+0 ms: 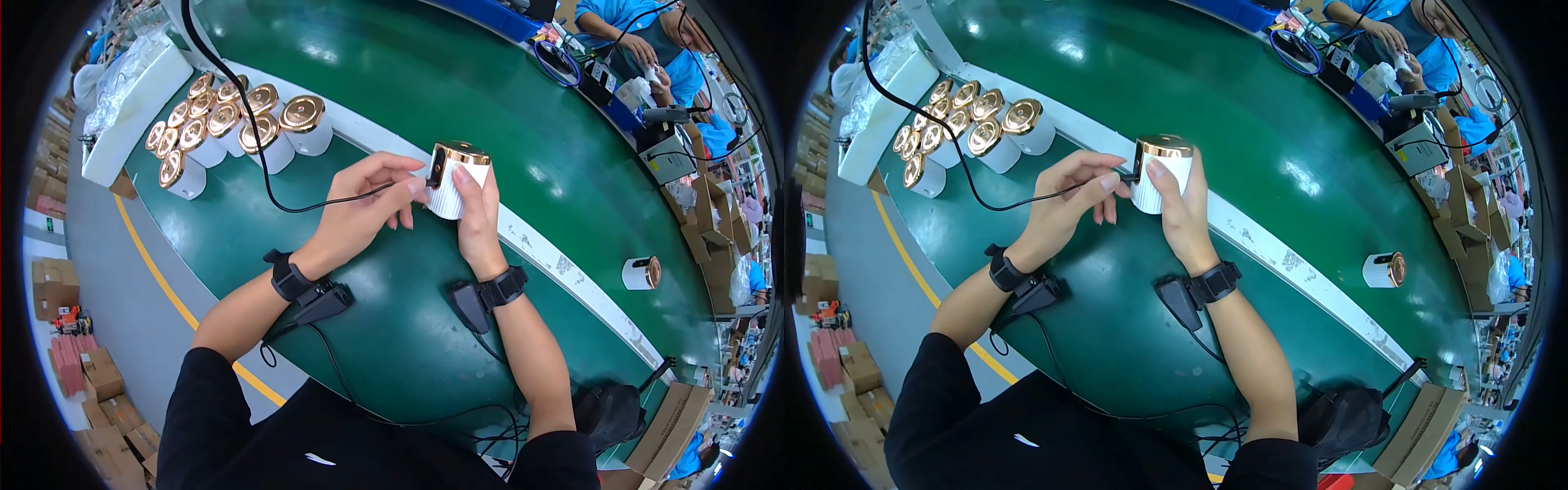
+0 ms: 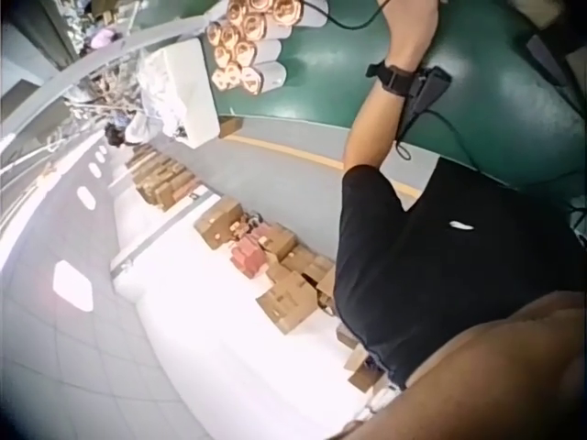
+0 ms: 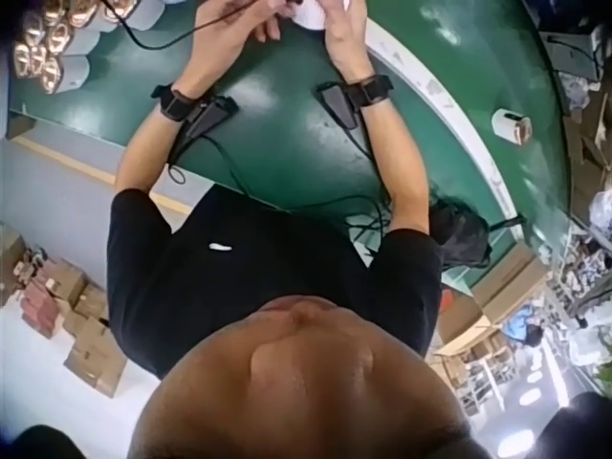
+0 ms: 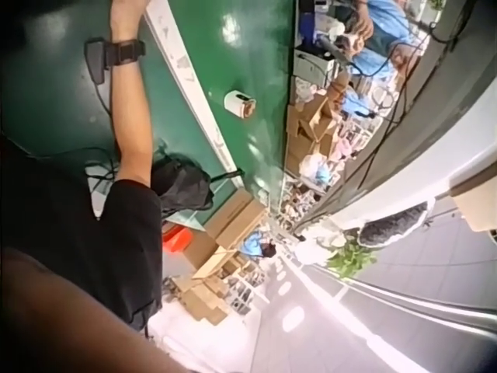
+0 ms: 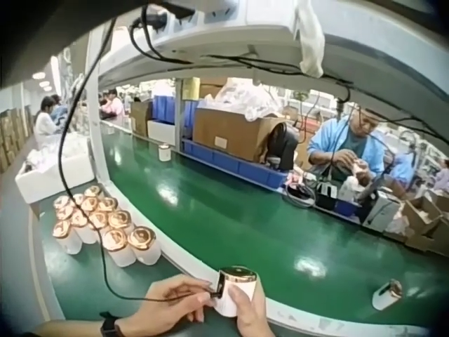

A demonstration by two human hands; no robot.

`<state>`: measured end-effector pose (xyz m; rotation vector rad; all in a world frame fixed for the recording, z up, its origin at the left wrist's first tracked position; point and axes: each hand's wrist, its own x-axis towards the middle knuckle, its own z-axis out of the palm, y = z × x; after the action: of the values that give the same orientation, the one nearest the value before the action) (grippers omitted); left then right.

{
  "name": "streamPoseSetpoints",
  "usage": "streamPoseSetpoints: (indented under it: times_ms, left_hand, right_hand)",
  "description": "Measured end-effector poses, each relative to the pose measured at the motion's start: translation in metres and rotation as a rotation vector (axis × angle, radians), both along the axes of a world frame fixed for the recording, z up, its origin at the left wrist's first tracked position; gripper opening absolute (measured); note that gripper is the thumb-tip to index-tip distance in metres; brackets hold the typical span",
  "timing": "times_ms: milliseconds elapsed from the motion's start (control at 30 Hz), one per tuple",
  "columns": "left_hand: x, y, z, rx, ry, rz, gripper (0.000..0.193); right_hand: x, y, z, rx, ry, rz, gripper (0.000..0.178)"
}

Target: The person picks up a white and gold electronic device, inserts a black cable into its port, and places it back on the table, repeating this process for several units.

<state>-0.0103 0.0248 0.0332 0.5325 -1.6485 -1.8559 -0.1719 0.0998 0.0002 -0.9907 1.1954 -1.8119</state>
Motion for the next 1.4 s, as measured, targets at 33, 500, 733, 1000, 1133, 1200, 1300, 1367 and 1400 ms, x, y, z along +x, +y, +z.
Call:
streamPoseSetpoints:
  times_ms: [33, 500, 733, 1000, 1133, 1200, 1300, 1367, 1400]
  left_hand:
    - [0.001, 0.001, 0.002, -0.003, -0.013, 0.004, 0.022]
    - [-0.003, 0.011, 0.005, 0.021, -0.052, 0.081, 0.022]
    - [0.004, 0.004, -0.010, -0.087, -0.085, 0.146, 0.007]
    - [0.008, 0.013, 0.008, -0.190, 0.033, 0.143, 0.007]
    - [0.007, 0.018, 0.011, -0.207, 0.047, 0.217, 0.008]
    - [0.005, 0.024, 0.010, -0.209, 0.006, 0.180, 0.007]
    - [-0.001, 0.025, 0.010, -0.214, -0.007, 0.154, 0.007]
    - [-0.001, 0.026, 0.008, -0.209, -0.027, 0.176, 0.008]
    - [-0.002, 0.026, 0.007, -0.210, -0.026, 0.169, 0.008]
  right_hand:
    - [0.002, 0.000, 0.001, -0.002, -0.004, -0.020, 0.046]
    - [-0.003, 0.002, 0.000, 0.009, 0.070, -0.014, 0.046]
    - [0.008, 0.002, 0.003, -0.040, 0.160, -0.045, 0.046]
    - [-0.048, 0.003, 0.010, 0.022, -0.113, -0.077, 0.042]
    - [-0.081, 0.011, 0.018, 0.008, 0.165, -0.466, 0.052]
    - [-0.088, 0.015, 0.014, 0.002, 0.269, -0.592, 0.055]
    - [-0.103, 0.013, -0.006, 0.223, 0.576, -0.889, 0.063]
    - [-0.095, 0.013, -0.003, 0.206, 0.671, -0.970, 0.061]
    - [-0.090, 0.011, 0.002, 0.180, 0.768, -1.046, 0.059]
